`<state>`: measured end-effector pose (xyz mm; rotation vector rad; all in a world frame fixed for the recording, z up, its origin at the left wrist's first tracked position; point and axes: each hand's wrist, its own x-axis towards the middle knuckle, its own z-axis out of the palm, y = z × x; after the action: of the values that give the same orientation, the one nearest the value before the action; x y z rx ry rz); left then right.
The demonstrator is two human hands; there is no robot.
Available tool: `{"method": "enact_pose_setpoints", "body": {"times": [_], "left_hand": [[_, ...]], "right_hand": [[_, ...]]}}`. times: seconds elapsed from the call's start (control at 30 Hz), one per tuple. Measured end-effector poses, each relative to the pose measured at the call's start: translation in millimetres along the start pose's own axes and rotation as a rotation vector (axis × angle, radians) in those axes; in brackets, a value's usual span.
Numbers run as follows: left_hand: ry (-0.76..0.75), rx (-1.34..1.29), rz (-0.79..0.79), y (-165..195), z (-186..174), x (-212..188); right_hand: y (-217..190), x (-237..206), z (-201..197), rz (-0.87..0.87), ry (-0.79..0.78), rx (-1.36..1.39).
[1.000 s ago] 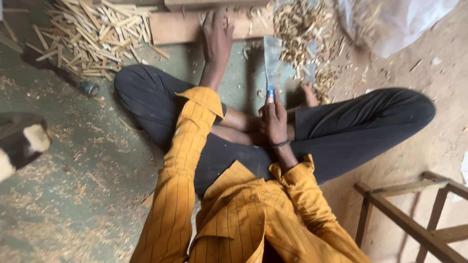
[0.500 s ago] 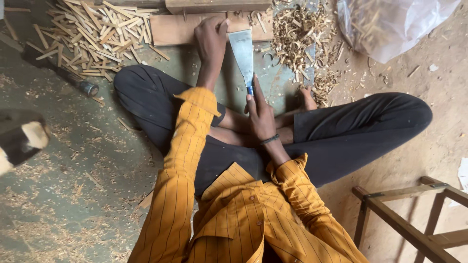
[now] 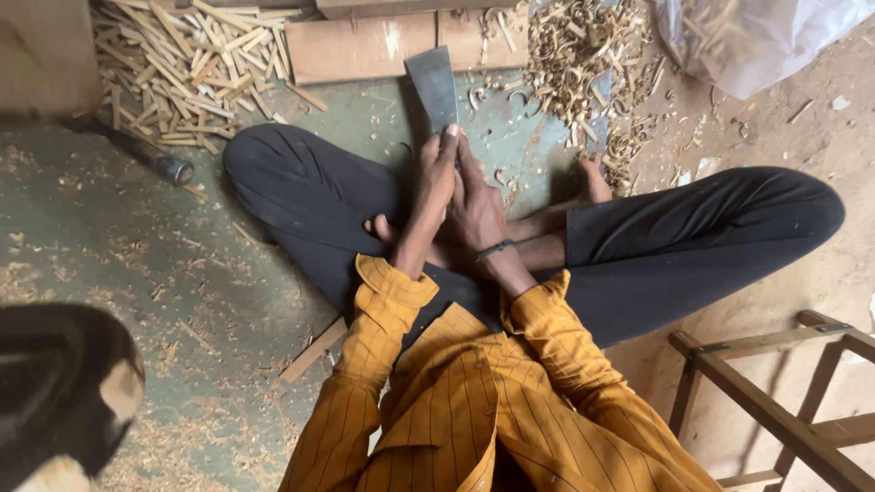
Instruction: The person sits cross-legged on the floor and uses a chisel to shave a small wooden plank. They repeatedly draw the chisel along the plank to remove thin shavings, occasionally adjusting the plank's position. The person continues this process throughout the clip.
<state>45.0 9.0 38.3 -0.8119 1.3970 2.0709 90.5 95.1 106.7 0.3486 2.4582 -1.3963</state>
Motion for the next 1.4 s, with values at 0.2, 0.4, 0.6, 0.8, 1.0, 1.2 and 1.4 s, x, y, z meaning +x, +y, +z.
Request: {"method": "enact_pose_setpoints", "body": {"times": [0.2, 0.4, 0.6, 0.8, 1.0, 1.2, 1.4], "left_hand": [[0.127, 0.685, 0.369, 16.1, 6.7, 48.0], [-0.035, 0.497, 0.660, 39.1, -7.3, 37.4], [0.276, 0.745, 1.018, 76.7, -2.8, 54.1], [0.333, 0.914, 1.195, 96.3, 25.4, 100.9], [0.327, 0.805, 1.030, 92.7, 34.0, 103.1], [0.433, 0.820, 1.194, 89.6, 11.3, 96.1], [0.004, 0.224, 0.283, 24.1, -16.9, 37.0]], "right_hand": [[27.9, 40.4, 15.7, -0.019, 0.034, 0.052], [36.6, 31.2, 11.3, 0.090, -0.062, 0.887], [28.9, -42.2, -48.1, 0.343, -0.026, 1.044], [27.3, -43.2, -58.4, 0.324, 0.079, 0.996], [45.0, -41.1, -45.2, 0.204, 0.078, 0.838], [29.6, -23.0, -32.1, -0.040, 0.125, 0.226], [3.4, -1.1, -21.5, -0.013, 0.021, 0.076]]}}
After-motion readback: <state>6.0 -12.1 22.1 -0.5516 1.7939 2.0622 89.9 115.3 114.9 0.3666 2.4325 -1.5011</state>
